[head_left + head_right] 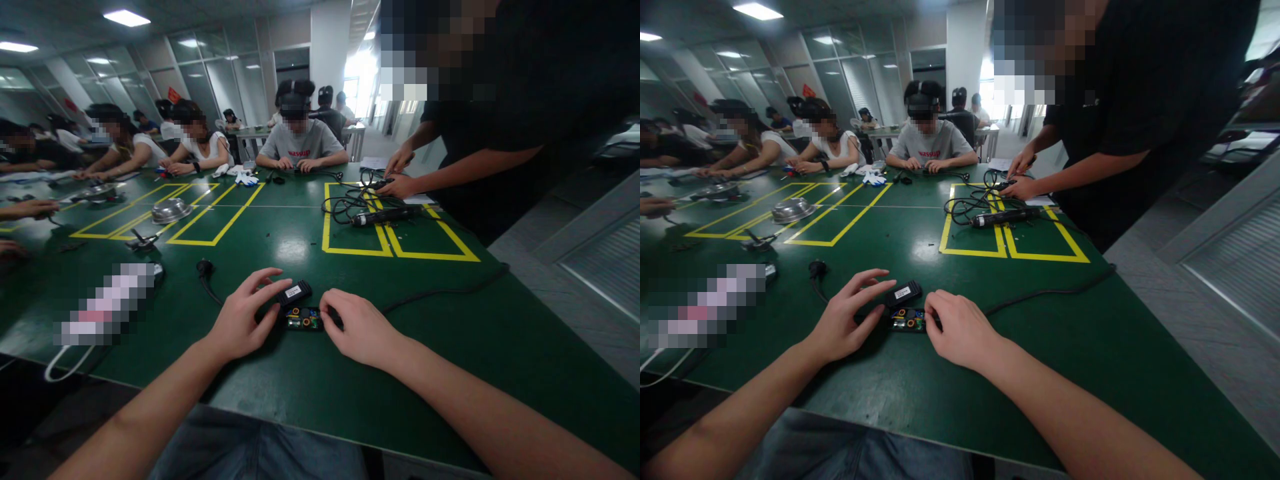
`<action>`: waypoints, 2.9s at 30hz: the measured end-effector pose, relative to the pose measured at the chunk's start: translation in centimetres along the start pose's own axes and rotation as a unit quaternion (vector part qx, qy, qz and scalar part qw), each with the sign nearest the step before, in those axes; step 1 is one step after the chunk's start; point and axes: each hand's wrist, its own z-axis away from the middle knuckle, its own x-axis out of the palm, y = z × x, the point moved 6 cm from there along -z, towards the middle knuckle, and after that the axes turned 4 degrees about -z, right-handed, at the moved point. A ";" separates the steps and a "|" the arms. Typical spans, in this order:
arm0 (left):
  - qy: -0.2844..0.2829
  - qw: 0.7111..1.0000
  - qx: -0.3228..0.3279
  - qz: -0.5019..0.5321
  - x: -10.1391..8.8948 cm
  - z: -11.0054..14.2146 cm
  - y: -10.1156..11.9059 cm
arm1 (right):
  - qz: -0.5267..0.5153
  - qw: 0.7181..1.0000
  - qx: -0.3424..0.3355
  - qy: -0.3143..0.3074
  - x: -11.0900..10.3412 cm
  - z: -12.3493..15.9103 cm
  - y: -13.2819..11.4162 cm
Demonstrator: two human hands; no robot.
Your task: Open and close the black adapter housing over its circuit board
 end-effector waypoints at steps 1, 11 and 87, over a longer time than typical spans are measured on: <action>-0.009 1.000 0.002 -0.011 0.3 0.0 0.0 | 0.003 1.000 -0.004 0.004 0.0 0.0 0.0; -0.027 0.987 -0.160 0.006 1.7 -0.3 -3.8 | 0.004 1.000 -0.014 0.019 0.4 -0.3 -0.2; -0.070 0.993 0.080 0.048 2.9 -1.0 3.2 | -0.007 0.998 -0.056 0.018 0.9 0.2 0.5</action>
